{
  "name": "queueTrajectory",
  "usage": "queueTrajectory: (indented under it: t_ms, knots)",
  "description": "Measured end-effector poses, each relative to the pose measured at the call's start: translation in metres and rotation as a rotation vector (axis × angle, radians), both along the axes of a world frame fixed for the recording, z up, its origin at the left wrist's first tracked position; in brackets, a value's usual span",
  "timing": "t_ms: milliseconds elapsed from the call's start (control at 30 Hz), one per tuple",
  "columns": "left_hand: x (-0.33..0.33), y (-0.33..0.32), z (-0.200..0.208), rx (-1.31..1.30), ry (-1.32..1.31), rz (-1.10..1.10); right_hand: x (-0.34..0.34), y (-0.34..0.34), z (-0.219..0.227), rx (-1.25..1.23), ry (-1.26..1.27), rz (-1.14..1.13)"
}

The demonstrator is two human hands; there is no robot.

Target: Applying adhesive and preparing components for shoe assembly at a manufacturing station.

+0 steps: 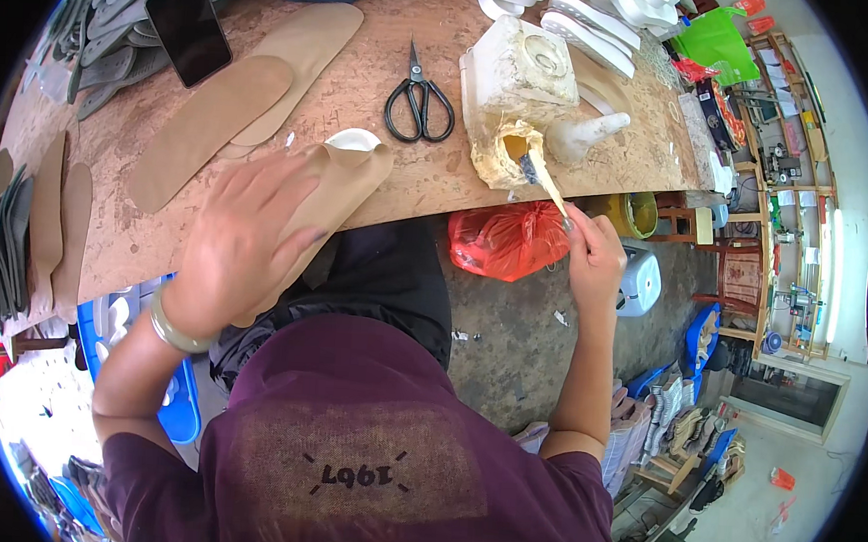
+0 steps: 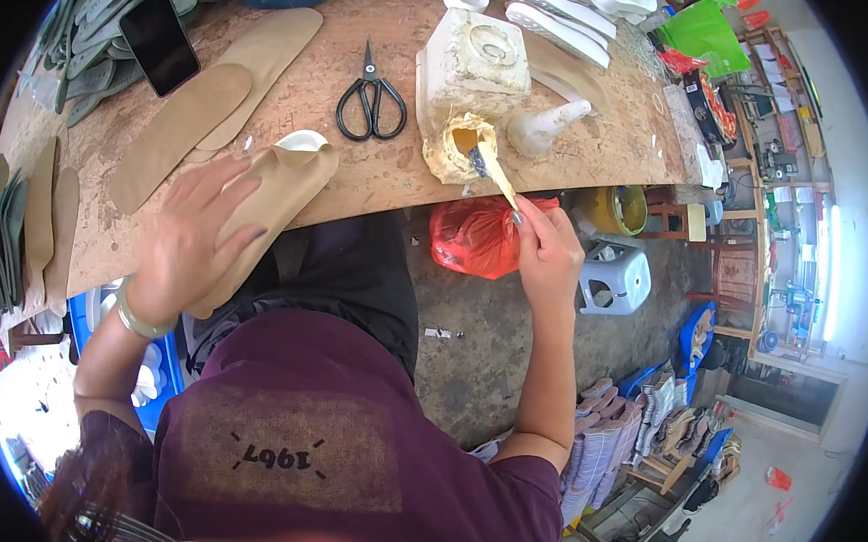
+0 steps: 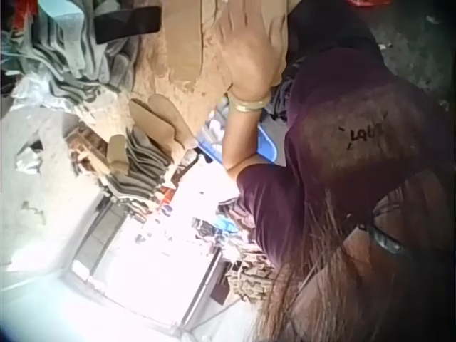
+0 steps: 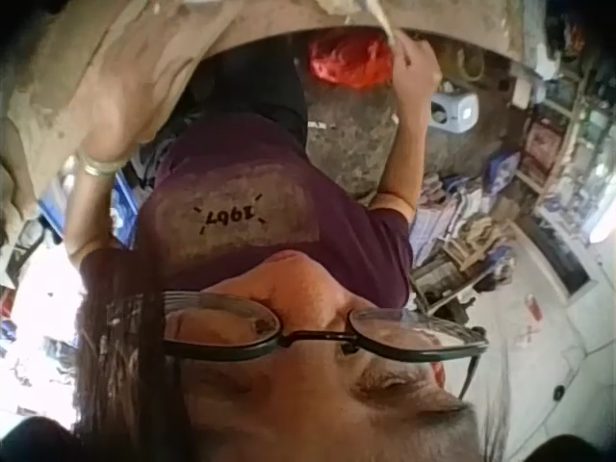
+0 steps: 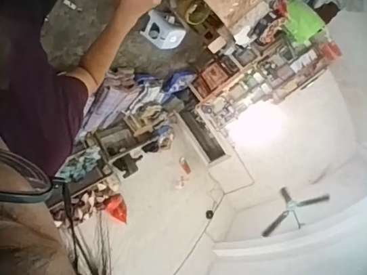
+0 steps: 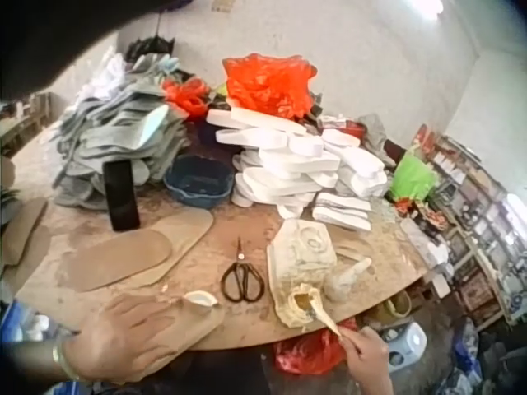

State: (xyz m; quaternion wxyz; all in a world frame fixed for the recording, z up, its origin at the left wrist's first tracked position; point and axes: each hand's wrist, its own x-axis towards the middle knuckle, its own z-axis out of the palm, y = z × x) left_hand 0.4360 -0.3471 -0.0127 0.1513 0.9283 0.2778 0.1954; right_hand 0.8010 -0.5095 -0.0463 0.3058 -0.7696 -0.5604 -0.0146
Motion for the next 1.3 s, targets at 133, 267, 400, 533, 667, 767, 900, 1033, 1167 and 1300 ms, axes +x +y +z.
queueTrajectory:
  t_ms: [133, 267, 400, 533, 667, 767, 900, 1033, 1167, 1300]
  knots:
    - [-0.012, -0.021, -0.026, 0.050, 0.139, 0.095, -0.009, -0.014, 0.014, -0.070, -0.105, -0.020]
    - [-0.012, -0.022, -0.033, 0.052, 0.139, 0.129, -0.010, -0.021, 0.024, -0.117, -0.111, -0.046]
    - [0.003, 0.008, -0.031, 0.124, 0.038, 0.099, 0.007, -0.034, 0.033, -0.116, -0.009, -0.036]
    - [0.032, 0.038, -0.034, 0.185, -0.008, 0.031, 0.007, -0.028, 0.038, 0.011, 0.341, -0.131]
    - [0.048, 0.052, -0.054, 0.289, 0.048, -0.091, 0.014, -0.009, 0.019, 0.002, 0.523, -0.225]
    - [0.049, 0.049, -0.055, 0.338, 0.003, -0.133, 0.022, -0.003, 0.008, -0.025, 0.593, -0.259]
    - [0.055, 0.042, -0.055, 0.297, -0.100, -0.068, 0.017, 0.002, 0.003, 0.016, 0.272, -0.148]
    - [0.047, 0.046, -0.055, 0.332, -0.011, -0.114, 0.003, 0.005, 0.011, -0.044, -0.124, -0.031]
    - [0.043, 0.041, -0.050, 0.328, 0.005, -0.134, -0.004, -0.010, 0.004, -0.070, -0.363, -0.016]
    - [0.037, 0.036, -0.058, 0.295, 0.034, -0.148, -0.012, -0.026, 0.002, -0.069, -0.304, -0.087]
